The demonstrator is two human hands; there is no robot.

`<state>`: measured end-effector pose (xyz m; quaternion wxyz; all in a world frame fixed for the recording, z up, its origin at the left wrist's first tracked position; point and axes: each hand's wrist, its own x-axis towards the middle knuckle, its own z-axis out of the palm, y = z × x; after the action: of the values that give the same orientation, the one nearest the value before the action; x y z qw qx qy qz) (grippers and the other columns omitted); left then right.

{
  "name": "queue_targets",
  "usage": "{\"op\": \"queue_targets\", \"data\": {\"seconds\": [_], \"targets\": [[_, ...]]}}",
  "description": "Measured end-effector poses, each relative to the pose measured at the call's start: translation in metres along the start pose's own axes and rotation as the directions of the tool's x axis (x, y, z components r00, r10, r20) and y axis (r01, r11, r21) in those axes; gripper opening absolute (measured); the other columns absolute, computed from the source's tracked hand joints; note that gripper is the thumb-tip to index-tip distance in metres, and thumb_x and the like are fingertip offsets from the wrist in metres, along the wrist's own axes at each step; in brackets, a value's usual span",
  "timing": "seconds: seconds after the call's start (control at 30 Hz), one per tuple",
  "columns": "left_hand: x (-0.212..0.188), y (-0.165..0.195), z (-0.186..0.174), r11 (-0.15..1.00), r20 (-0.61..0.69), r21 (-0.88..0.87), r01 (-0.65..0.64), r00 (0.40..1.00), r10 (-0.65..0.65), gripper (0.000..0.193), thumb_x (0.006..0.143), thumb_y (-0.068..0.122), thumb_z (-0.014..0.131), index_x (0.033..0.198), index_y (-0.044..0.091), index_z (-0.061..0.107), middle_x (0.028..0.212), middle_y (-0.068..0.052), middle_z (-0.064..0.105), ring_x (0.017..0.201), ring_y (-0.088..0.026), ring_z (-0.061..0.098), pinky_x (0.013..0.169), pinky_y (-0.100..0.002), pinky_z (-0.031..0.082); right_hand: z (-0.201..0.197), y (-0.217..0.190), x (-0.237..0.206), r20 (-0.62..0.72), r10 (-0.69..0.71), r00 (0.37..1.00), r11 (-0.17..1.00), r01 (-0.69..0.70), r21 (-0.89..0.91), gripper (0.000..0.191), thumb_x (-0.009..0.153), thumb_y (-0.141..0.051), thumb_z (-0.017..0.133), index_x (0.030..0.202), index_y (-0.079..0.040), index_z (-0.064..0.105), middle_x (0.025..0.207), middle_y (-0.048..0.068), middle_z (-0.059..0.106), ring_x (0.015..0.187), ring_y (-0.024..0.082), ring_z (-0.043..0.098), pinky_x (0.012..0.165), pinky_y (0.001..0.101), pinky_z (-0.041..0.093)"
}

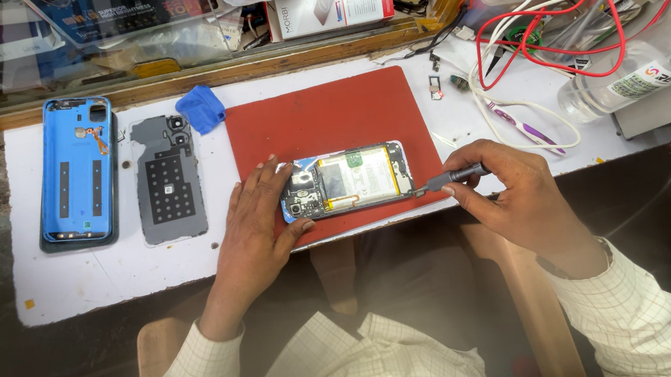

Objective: The person sits at a repair bench and disassembles a smartphone. They remove the back cover, unscrew internal screws with a screwdriver, lift out the battery, and continue prying and unscrewing internal components on the opened phone.

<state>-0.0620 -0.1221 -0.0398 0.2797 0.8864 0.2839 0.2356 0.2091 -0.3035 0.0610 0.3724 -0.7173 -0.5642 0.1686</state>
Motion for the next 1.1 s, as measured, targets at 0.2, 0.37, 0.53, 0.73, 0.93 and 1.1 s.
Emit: {"op": "queue_targets", "data": {"seconds": [0.2,0.37,0.53,0.73,0.93,1.1], "targets": [[0.000,0.000,0.001,1.000,0.001,0.004,0.001,1.000,-0.001,0.075,0.088,0.035,0.075,0.153,0.015,0.042,0.163,-0.015,0.037,0.151,-0.035,0.032,0.123,-0.053,0.021,-0.001,-0.005,0.003,-0.009,-0.025,1.000,0.998,0.025,-0.057,0.023,0.087,-0.005,0.076,0.107,0.000,0.067,0.088,0.005,0.072,0.078,0.010,0.070,0.060,0.0235,0.057],[0.000,-0.001,0.001,1.000,0.011,0.012,0.007,1.000,-0.007,0.076,0.088,0.035,0.075,0.153,0.015,0.041,0.163,-0.015,0.037,0.151,-0.035,0.032,0.123,-0.054,0.020,-0.001,-0.008,0.005,0.022,0.052,0.998,0.998,-0.051,-0.048,0.022,0.086,-0.005,0.076,0.106,-0.001,0.068,0.089,0.006,0.073,0.079,0.011,0.070,0.054,0.0250,0.056],[0.000,-0.002,0.002,1.000,0.009,0.024,0.000,1.000,0.000,0.077,0.088,0.036,0.075,0.153,0.014,0.041,0.163,-0.015,0.036,0.151,-0.035,0.032,0.123,-0.054,0.021,0.001,-0.012,0.008,0.025,-0.080,0.996,0.992,0.082,-0.095,0.021,0.088,-0.006,0.074,0.106,0.000,0.066,0.093,0.007,0.072,0.077,0.015,0.071,0.061,0.0275,0.056],[-0.001,-0.002,0.003,1.000,0.002,0.019,-0.007,1.000,0.007,0.076,0.088,0.036,0.075,0.153,0.014,0.041,0.163,-0.016,0.037,0.151,-0.035,0.033,0.123,-0.054,0.021,0.005,-0.016,0.023,0.139,-0.156,0.978,0.884,0.202,-0.422,0.023,0.090,-0.017,0.076,0.104,-0.002,0.066,0.090,0.014,0.071,0.071,0.031,0.067,0.061,0.0400,0.052],[-0.001,-0.003,0.002,1.000,-0.008,0.017,-0.022,1.000,0.023,0.077,0.088,0.035,0.074,0.153,0.013,0.041,0.162,-0.016,0.038,0.151,-0.036,0.033,0.123,-0.054,0.022,0.004,-0.023,0.043,0.267,-0.394,0.880,0.867,0.452,-0.209,0.019,0.088,-0.009,0.070,0.105,-0.004,0.063,0.096,0.014,0.068,0.082,0.031,0.069,0.069,0.0404,0.055],[-0.001,-0.003,0.003,1.000,-0.005,0.018,-0.014,1.000,0.014,0.076,0.088,0.035,0.074,0.153,0.013,0.041,0.162,-0.016,0.038,0.150,-0.037,0.033,0.122,-0.054,0.022,0.004,-0.031,0.037,0.329,0.237,0.914,0.741,0.049,-0.669,0.034,0.099,-0.033,0.070,0.128,-0.017,0.062,0.099,0.005,0.071,0.094,0.027,0.071,0.080,0.0407,0.055]]}}
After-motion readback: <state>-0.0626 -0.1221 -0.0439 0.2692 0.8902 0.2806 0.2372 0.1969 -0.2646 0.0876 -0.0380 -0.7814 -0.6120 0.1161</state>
